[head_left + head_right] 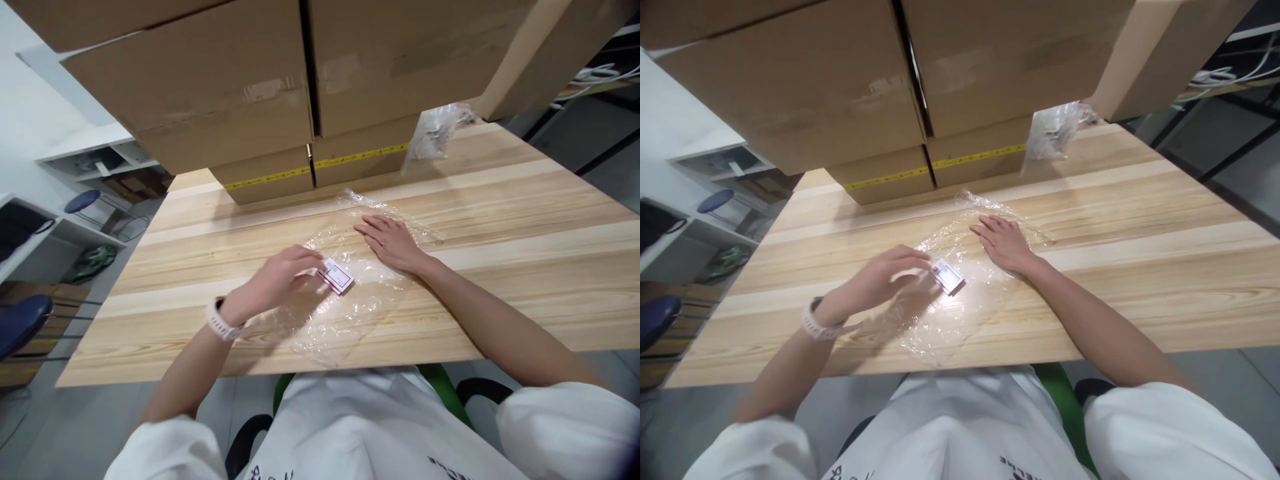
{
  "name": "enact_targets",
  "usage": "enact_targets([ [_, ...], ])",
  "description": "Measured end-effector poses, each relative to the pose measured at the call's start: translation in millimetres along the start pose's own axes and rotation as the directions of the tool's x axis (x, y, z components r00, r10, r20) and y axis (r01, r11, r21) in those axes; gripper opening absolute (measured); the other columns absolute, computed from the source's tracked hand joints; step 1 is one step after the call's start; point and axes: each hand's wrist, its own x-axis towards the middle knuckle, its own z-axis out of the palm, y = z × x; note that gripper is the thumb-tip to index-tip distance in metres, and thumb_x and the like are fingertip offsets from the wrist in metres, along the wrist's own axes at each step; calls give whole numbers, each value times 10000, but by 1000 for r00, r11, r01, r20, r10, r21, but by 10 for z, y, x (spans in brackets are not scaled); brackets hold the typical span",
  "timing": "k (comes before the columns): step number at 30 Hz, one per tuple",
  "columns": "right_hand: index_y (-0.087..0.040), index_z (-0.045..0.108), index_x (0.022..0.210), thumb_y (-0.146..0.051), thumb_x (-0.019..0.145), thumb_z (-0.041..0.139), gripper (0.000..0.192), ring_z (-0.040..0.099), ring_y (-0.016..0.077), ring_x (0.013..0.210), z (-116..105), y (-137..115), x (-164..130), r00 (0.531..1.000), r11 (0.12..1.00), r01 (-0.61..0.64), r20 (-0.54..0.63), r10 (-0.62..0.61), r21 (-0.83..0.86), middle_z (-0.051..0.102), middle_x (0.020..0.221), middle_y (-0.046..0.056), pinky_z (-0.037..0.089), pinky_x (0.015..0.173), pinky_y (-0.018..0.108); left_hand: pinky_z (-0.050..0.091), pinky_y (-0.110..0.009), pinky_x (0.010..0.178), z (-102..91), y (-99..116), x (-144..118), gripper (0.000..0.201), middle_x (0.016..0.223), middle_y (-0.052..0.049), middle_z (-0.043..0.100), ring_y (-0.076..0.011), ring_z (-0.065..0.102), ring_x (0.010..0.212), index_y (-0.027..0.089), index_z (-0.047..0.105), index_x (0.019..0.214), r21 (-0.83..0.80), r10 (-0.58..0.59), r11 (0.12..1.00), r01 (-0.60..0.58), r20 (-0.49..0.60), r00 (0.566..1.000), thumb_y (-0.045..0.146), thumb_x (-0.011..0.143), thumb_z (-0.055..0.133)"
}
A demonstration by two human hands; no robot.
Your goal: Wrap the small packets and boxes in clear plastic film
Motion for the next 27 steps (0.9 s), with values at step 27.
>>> enact_targets([
  [27, -205, 709, 1245, -298, 1032, 400, 387, 492, 379, 1313, -347, 53, -105, 946, 987, -154, -281, 161, 49, 652, 1334, 150, 385, 1080, 602, 490, -298, 722, 152, 58, -126, 256, 931, -34, 716, -174, 632, 804, 194, 681, 991, -216, -358, 899, 380, 137, 924, 368, 811, 733],
])
